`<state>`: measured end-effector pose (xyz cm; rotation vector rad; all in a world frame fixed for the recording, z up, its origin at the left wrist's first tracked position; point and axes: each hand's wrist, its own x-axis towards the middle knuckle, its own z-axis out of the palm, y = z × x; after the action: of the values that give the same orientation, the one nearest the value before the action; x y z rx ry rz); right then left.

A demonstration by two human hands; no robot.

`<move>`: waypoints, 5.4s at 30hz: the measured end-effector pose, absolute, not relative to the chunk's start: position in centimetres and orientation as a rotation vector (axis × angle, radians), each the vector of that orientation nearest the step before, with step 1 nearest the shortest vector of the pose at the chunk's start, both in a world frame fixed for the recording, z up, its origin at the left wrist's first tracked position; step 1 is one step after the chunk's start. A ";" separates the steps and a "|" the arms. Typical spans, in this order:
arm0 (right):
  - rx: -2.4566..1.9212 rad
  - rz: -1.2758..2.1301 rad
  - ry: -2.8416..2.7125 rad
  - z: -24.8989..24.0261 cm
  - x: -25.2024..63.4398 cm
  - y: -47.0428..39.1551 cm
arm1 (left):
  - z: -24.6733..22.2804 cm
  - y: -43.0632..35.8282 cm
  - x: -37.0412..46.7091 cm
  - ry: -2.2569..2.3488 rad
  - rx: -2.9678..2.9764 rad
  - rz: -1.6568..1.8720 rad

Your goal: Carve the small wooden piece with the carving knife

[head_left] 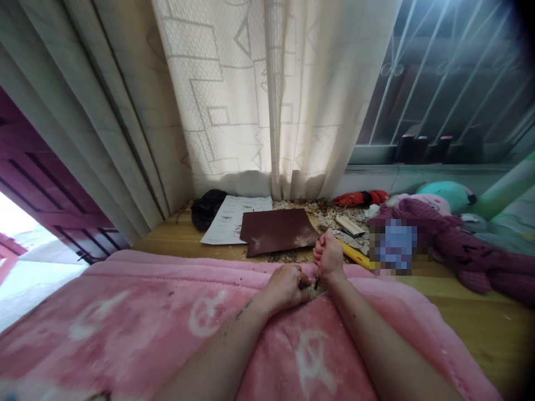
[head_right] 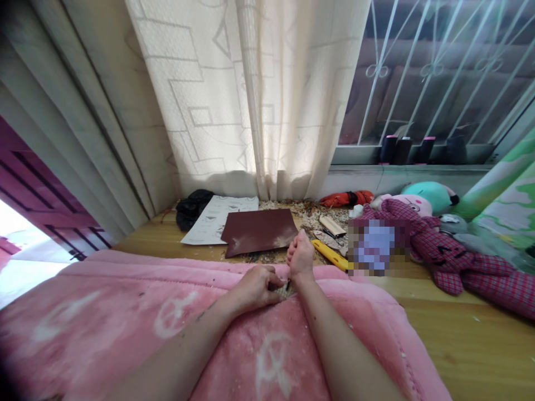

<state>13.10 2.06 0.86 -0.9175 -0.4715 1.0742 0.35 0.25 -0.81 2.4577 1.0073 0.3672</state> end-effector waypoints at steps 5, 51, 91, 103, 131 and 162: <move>-0.992 0.927 -0.398 0.4 13.3 2.0 | -1.0 0.3 0.5 1.014 2.477 0.367; -1.044 1.159 -0.358 -0.1 13.3 3.4 | -1.0 0.4 0.3 1.000 2.500 0.369; -0.623 1.319 -0.499 0.9 15.4 2.1 | 0.0 0.4 0.1 0.965 2.470 0.343; -0.714 1.246 -0.604 1.8 13.9 1.7 | 0.0 0.2 0.0 0.994 2.468 0.313; -0.707 1.309 -0.596 1.8 13.3 1.5 | -0.5 0.3 0.2 0.980 2.462 0.310; -0.590 1.448 -0.662 1.2 13.8 1.6 | -0.7 0.7 0.2 0.967 2.448 0.290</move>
<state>13.78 1.65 1.23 -0.5898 -0.6623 1.4482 0.20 0.67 -0.72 2.4479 0.9668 0.2896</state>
